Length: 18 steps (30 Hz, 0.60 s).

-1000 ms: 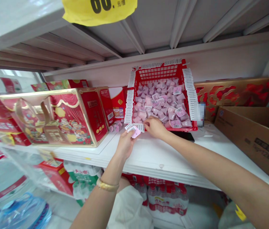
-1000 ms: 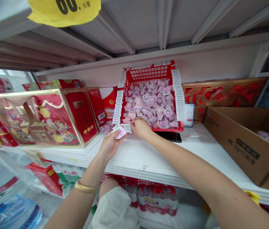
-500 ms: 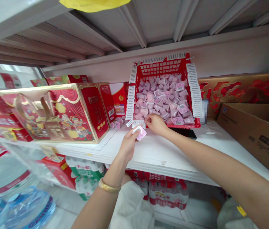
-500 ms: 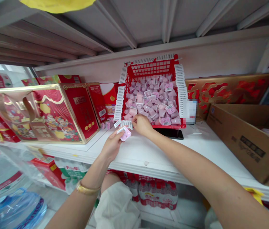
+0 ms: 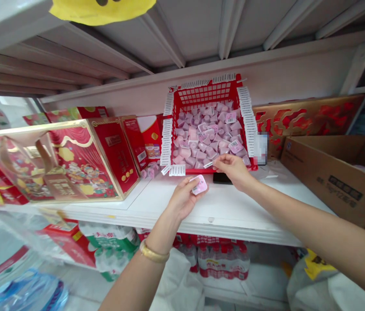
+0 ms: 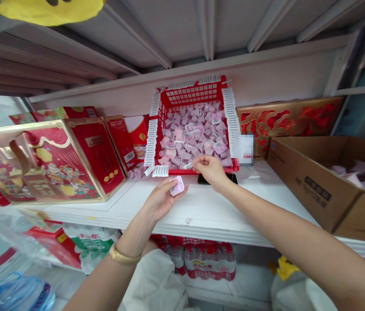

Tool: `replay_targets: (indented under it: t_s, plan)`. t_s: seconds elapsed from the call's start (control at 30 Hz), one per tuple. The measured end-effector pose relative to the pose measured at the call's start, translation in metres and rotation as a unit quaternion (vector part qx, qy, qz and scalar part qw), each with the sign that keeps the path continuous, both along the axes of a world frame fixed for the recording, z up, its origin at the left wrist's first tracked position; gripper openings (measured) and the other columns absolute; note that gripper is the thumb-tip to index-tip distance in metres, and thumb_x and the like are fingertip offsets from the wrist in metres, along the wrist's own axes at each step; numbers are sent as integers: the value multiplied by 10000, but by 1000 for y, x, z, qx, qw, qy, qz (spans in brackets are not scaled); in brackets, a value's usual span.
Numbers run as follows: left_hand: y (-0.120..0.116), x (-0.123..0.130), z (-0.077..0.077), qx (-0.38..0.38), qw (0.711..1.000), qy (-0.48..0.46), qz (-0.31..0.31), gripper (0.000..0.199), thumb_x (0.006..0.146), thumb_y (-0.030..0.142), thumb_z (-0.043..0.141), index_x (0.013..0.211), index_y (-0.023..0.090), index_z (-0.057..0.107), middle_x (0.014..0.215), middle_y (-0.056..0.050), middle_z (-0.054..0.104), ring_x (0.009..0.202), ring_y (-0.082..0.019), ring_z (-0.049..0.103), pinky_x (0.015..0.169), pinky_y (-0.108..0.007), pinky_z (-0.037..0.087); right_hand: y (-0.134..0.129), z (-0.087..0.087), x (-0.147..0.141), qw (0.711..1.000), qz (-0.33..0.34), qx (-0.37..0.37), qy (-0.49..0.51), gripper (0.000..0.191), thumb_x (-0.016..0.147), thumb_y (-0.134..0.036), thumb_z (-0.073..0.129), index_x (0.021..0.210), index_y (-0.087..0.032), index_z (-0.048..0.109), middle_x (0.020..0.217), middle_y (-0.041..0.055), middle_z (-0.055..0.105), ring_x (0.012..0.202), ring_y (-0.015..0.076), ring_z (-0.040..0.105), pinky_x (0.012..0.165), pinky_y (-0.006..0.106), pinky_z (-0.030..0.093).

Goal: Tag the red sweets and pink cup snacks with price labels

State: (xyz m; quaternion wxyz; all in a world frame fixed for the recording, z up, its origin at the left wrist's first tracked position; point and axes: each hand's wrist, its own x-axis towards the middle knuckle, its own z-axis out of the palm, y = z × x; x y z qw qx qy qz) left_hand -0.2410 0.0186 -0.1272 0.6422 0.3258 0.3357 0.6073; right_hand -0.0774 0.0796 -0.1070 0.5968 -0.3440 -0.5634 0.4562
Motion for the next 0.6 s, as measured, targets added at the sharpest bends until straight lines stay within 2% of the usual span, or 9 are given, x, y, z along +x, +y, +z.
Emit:
replay_targets:
  t_s: [0.07,0.13,0.2,0.37,0.6]
  plan:
    - [5,16,0,-10,1000,18,-5,134,726,179,748,800,155,639,736,-14,664,661,-121,643,659,-256,537,-5,-2,15,999,11,-31,39,326,515,-373,821,680,-177,619,633,2,650,631,130,608,636,264,485]
    - [10,31,-2,-29,998,51,-3,175,741,239,746,877,166,664,724,-13,666,582,-97,616,508,-183,444,-9,-5,30,996,13,-53,68,345,485,-364,847,673,-178,627,645,1,653,643,123,618,637,252,490]
    - [14,45,-4,-38,997,67,-2,213,731,249,754,910,163,678,724,-18,670,535,-74,581,466,-166,389,-11,-10,44,994,13,-65,85,340,480,-356,857,664,-181,632,651,-3,651,644,114,618,631,240,490]
    - [22,69,-16,-3,999,47,0,226,666,140,733,884,163,679,810,-34,690,668,-116,628,686,-265,517,-14,-28,71,990,24,-91,106,328,511,-353,859,678,-185,632,670,-8,647,654,105,616,631,224,492]
    - [23,81,-34,25,998,57,25,223,614,67,641,813,168,650,724,2,649,703,-126,617,786,-311,512,-20,-49,68,964,82,-185,173,246,556,-251,836,715,-195,656,702,-5,654,678,112,614,656,235,504]
